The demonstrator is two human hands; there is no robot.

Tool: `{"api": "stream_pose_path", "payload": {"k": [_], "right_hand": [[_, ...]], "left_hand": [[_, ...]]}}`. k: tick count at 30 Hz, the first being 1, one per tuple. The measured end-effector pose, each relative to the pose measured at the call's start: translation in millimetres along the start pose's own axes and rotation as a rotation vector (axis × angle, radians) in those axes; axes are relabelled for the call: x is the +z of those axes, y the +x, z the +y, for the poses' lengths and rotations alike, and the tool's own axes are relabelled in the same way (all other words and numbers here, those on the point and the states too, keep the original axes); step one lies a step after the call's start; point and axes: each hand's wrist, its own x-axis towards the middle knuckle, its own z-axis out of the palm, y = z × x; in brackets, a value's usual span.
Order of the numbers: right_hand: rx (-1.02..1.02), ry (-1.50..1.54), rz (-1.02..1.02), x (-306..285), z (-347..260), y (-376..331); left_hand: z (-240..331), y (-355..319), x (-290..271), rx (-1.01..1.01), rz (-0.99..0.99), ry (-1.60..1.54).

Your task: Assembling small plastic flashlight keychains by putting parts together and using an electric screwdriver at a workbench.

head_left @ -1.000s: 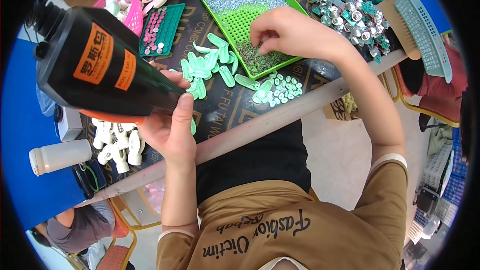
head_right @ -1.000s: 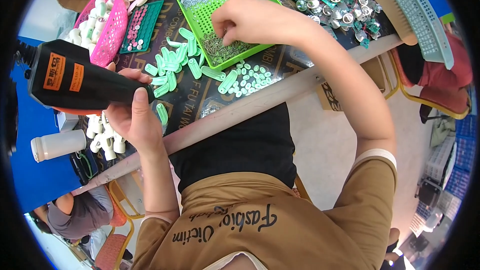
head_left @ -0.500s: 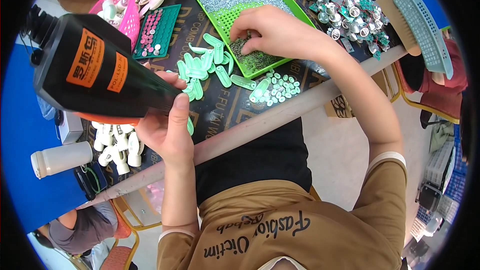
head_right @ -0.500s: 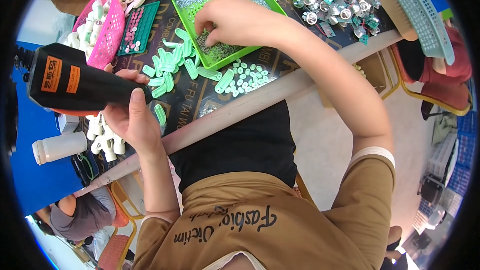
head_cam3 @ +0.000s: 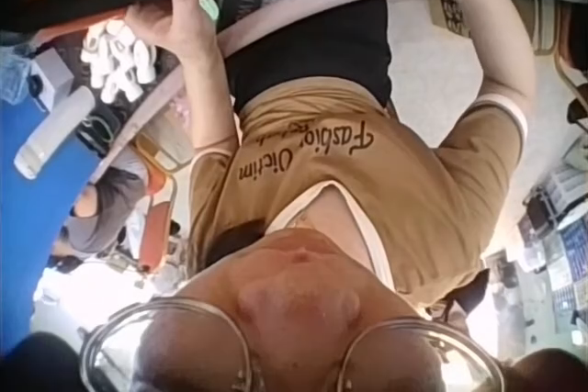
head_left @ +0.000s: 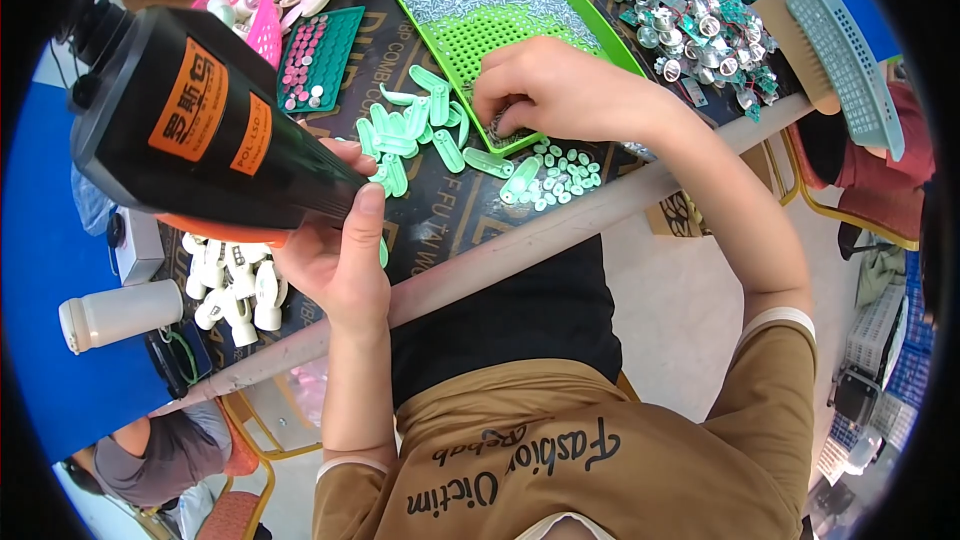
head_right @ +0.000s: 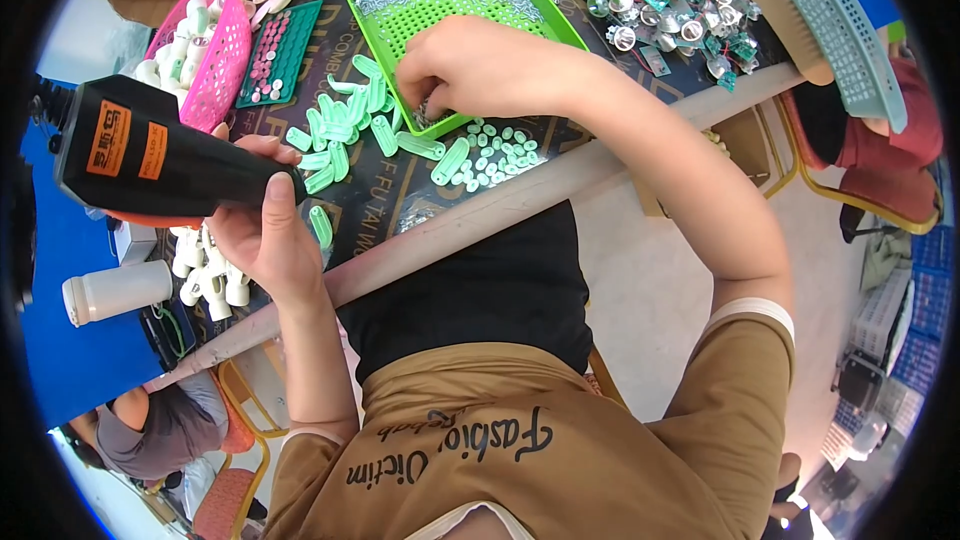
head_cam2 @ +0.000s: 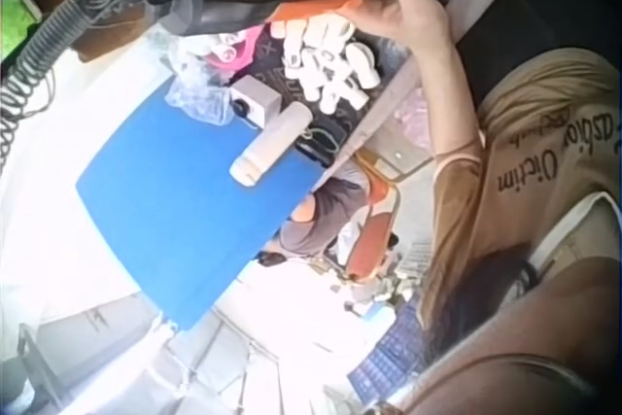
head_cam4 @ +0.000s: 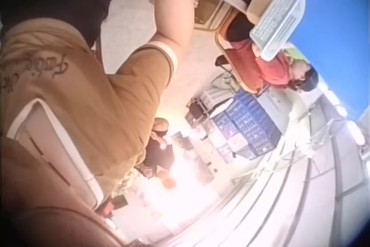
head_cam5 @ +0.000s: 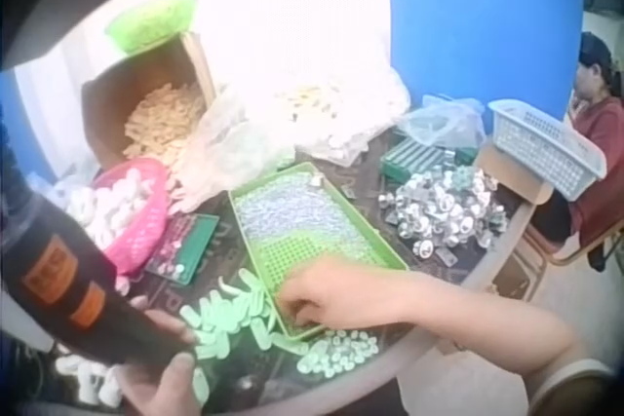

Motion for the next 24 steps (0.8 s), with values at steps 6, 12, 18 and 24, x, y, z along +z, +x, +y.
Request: {"api": "stream_pose_path", "payload": {"k": [6,12,18,24], "right_hand": [[0.113,0.026,-0.051,-7.6,0.5,-5.9],[0.049,-0.111,0.081,-1.7,4.8,5.4],[0.064,-0.044,-0.005,-0.1,-2.5,0.3],[0.038,-0.116,0.201,-0.9,9.1,7.4]], "left_hand": [[2.2,-0.1,0.6,-0.005,0.036,-0.014],[1.4,-0.3,0.0,-0.007,0.02,-0.011],[1.6,-0.7,-1.4,-0.001,0.027,-0.004],[0.4,-1.7,0.2,-0.001,0.033,-0.005]]}}
